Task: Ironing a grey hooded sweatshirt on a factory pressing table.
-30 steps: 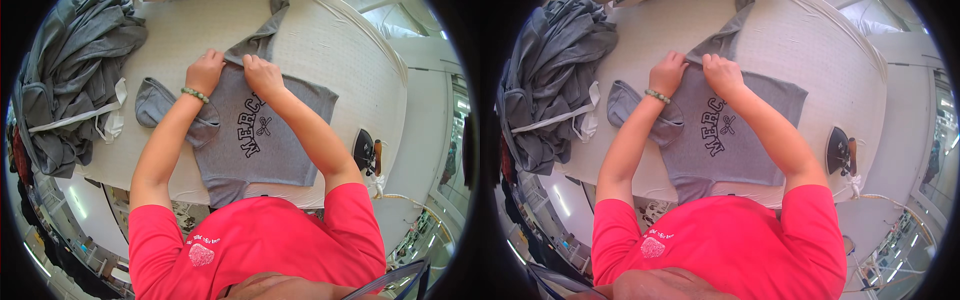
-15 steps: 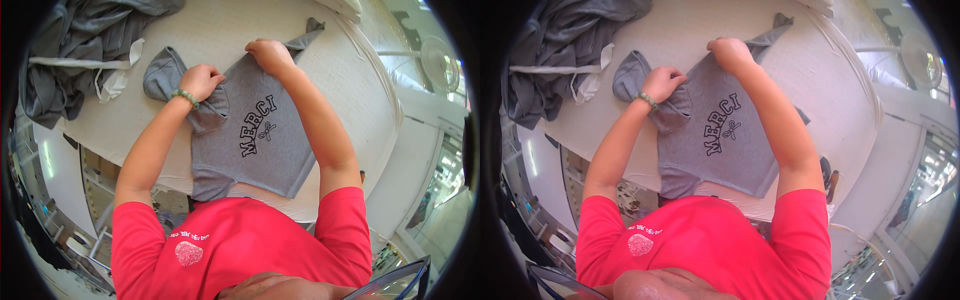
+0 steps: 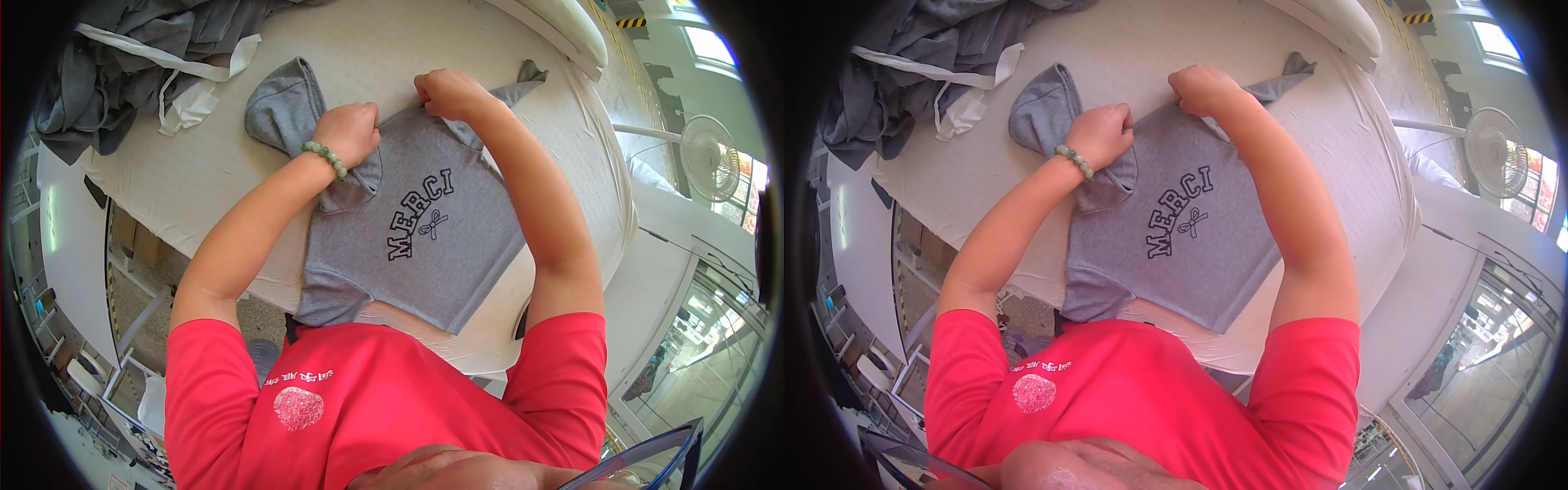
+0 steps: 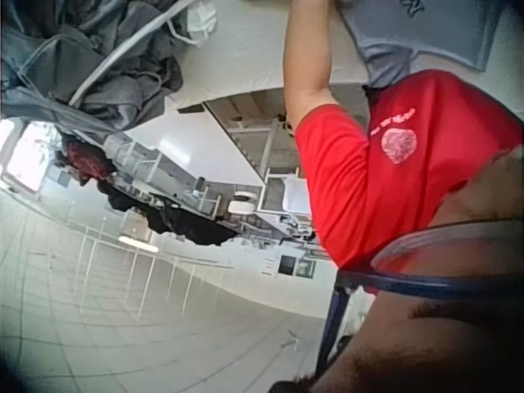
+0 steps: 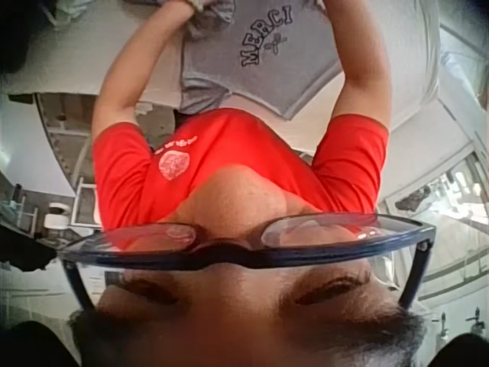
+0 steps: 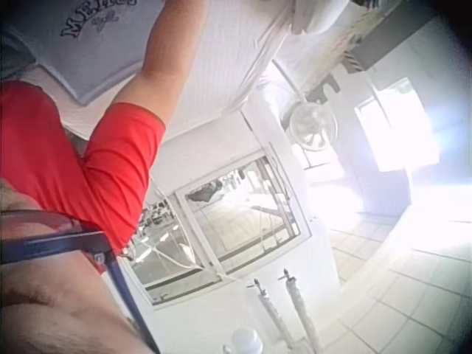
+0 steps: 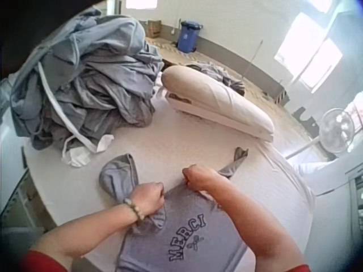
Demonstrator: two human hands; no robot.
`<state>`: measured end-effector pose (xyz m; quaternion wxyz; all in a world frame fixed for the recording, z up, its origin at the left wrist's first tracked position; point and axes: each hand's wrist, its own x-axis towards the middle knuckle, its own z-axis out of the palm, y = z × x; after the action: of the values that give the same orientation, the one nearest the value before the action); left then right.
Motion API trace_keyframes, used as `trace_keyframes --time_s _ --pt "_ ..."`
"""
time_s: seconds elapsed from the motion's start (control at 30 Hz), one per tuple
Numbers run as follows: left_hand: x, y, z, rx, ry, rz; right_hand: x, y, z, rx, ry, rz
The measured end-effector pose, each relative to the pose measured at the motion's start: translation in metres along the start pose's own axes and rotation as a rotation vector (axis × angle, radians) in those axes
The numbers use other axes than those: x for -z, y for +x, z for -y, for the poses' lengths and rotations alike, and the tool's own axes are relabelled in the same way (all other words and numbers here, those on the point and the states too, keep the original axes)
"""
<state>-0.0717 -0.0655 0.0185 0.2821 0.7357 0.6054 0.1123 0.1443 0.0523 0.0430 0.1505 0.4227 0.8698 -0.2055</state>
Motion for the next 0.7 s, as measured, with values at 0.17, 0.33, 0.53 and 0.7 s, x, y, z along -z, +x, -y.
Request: trace_keyframes --time_s 0.17,0.33,0.53,0.7 --pt "-0.001 -0.001 0.001 -0.053 0.008 -0.031 0.013 -0.009 0.013 -0.033 0.009 0.087" --pt "-0.003 -0.003 0.004 -0.202 -0.001 -0.099 0.002 -0.007 0.004 -0.015 -0.023 -0.032" --pt "0.005 0.002 0.001 -0.377 0.289 0.009 -0.009 -0.002 0.001 -0.042 -0.075 -0.151" --pt "0.008 0.047 0.018 -0.837 0.586 0.05 -0.004 -0.003 0.007 -0.13 -0.011 -0.112"
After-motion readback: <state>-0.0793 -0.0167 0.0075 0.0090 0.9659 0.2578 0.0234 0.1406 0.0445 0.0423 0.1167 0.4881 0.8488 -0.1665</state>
